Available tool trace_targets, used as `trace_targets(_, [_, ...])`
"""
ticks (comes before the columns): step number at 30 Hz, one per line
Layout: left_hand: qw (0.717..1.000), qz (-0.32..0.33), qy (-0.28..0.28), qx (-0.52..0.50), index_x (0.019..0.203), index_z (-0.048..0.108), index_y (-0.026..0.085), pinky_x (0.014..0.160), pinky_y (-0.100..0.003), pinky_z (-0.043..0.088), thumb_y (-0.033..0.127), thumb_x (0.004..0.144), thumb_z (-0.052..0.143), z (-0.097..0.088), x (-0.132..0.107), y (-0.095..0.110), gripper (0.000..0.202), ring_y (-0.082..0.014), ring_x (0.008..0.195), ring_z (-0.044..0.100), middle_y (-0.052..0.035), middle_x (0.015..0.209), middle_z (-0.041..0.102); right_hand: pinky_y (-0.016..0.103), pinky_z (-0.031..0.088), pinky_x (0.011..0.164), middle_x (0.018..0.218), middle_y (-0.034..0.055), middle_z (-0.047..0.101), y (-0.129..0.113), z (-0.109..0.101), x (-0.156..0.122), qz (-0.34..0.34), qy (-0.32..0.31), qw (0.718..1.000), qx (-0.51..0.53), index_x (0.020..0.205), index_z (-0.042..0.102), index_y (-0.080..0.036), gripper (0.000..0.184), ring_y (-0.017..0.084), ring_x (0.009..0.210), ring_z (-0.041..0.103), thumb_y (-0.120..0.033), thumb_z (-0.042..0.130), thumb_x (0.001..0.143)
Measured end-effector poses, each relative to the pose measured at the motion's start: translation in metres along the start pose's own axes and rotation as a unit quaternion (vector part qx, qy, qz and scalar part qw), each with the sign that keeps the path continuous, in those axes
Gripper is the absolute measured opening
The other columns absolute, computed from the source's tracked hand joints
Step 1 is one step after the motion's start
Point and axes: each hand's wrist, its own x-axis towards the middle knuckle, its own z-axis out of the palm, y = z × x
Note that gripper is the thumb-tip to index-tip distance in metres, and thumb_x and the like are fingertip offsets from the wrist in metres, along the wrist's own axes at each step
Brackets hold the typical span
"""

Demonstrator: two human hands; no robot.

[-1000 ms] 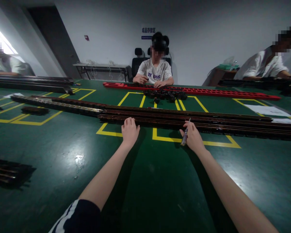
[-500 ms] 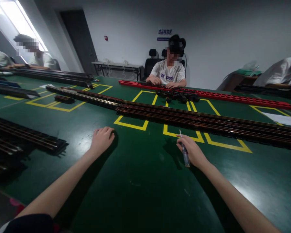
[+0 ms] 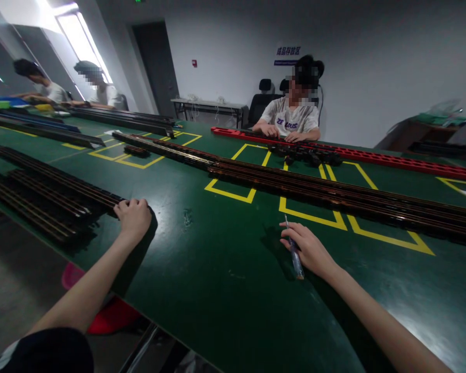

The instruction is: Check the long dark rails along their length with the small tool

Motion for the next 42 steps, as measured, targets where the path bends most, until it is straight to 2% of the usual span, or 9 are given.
trace_targets(6, [0.999, -0.001, -0.004, -0.032, 0.100, 0.067, 0.007, 0.089, -0.051, 0.033, 0.017, 0.085, 0.037, -0.009, -0.009, 0.028, 0.034, -0.0385, 0.111, 0.048, -0.0217, 0.109, 0.064, 0.046, 0.053, 0.087, 0.120, 0.0138, 0.061, 0.002, 0.004, 0.003, 0.023, -0.009, 1.000, 0.016, 0.096, 0.061, -0.017, 0.016, 0.025, 0.108, 0.060, -0.025, 0.048, 0.091])
trace_targets(12, [0.981, 0.146, 0.003, -0.127, 0.110, 0.063, 0.015, 0.088, -0.057, 0.037, 0.022, 0.085, 0.043, -0.043, -0.060, 0.117, 0.032, -0.0385, 0.108, 0.050, -0.0163, 0.112, 0.062, 0.047, 0.053, 0.084, 0.116, 0.0135, 0.063, 0.004, 0.005, 0.004, 0.057, 0.020, 0.998, 0.026, 0.095, 0.061, -0.018, 0.017, 0.026, 0.103, 0.062, -0.027, 0.047, 0.091])
trace_targets(15, [0.931, 0.260, -0.013, -0.255, 0.111, 0.060, 0.018, 0.092, -0.054, 0.041, 0.020, 0.086, 0.045, -0.067, -0.094, 0.154, 0.029, -0.0325, 0.113, 0.050, -0.0126, 0.115, 0.061, 0.049, 0.052, 0.085, 0.112, 0.0127, 0.065, 0.006, 0.006, 0.002, 0.069, 0.058, 0.995, 0.050, 0.096, 0.059, -0.018, 0.018, 0.026, 0.100, 0.063, -0.029, 0.045, 0.091])
trace_targets(18, [0.811, 0.420, -0.038, -0.406, 0.114, 0.056, 0.019, 0.097, -0.038, 0.045, 0.020, 0.088, 0.045, -0.082, -0.113, 0.171, 0.028, -0.0205, 0.115, 0.054, -0.0088, 0.124, 0.057, 0.046, 0.053, 0.083, 0.107, 0.0109, 0.066, 0.007, 0.008, -0.001, 0.104, 0.111, 0.985, 0.085, 0.097, 0.058, -0.020, 0.020, 0.024, 0.096, 0.064, -0.033, 0.043, 0.092])
trace_targets(20, [0.788, 0.440, -0.011, -0.432, 0.110, 0.057, 0.020, 0.098, -0.038, 0.045, 0.018, 0.089, 0.042, -0.081, -0.109, 0.171, 0.025, -0.0191, 0.114, 0.055, -0.0071, 0.120, 0.060, 0.042, 0.055, 0.078, 0.104, 0.0099, 0.067, 0.006, 0.009, -0.002, 0.140, 0.133, 0.975, 0.111, 0.099, 0.057, -0.021, 0.023, 0.023, 0.091, 0.065, -0.035, 0.040, 0.093])
trace_targets(23, [0.845, 0.373, 0.038, -0.381, 0.104, 0.060, 0.018, 0.098, -0.041, 0.043, 0.018, 0.089, 0.040, -0.064, -0.083, 0.161, 0.024, -0.0214, 0.110, 0.056, -0.0076, 0.113, 0.064, 0.040, 0.055, 0.072, 0.104, 0.0090, 0.068, 0.004, 0.010, -0.002, 0.159, 0.146, 0.968, 0.128, 0.098, 0.057, -0.021, 0.025, 0.022, 0.084, 0.065, -0.038, 0.039, 0.093])
trace_targets(27, [0.921, 0.304, 0.062, -0.236, 0.092, 0.065, 0.016, 0.089, -0.043, 0.042, 0.027, 0.092, 0.037, -0.036, -0.048, 0.144, 0.030, -0.0254, 0.094, 0.060, -0.0104, 0.096, 0.068, 0.041, 0.054, 0.075, 0.106, 0.0094, 0.068, 0.003, 0.012, 0.000, 0.106, 0.146, 0.979, 0.097, 0.094, 0.056, -0.021, 0.022, 0.022, 0.086, 0.065, -0.036, 0.040, 0.093])
trace_targets(33, [0.927, 0.325, 0.101, -0.155, 0.082, 0.066, 0.017, 0.072, -0.035, 0.040, 0.026, 0.094, 0.028, -0.025, -0.042, 0.151, 0.041, -0.0232, 0.081, 0.060, -0.0099, 0.083, 0.068, 0.038, 0.054, 0.071, 0.101, 0.0097, 0.070, -0.002, 0.013, 0.004, 0.066, 0.162, 0.984, 0.023, 0.091, 0.057, -0.019, 0.018, 0.020, 0.081, 0.066, -0.027, 0.041, 0.094])
trace_targets(42, [0.932, 0.310, 0.088, -0.164, 0.080, 0.066, 0.014, 0.070, -0.034, 0.041, 0.025, 0.093, 0.023, -0.026, -0.038, 0.164, 0.046, -0.0225, 0.079, 0.061, -0.0108, 0.083, 0.069, 0.037, 0.052, 0.072, 0.098, 0.0101, 0.070, -0.009, 0.012, 0.008, 0.114, 0.172, 0.978, -0.010, 0.091, 0.058, -0.017, 0.020, 0.020, 0.081, 0.065, -0.027, 0.041, 0.094])
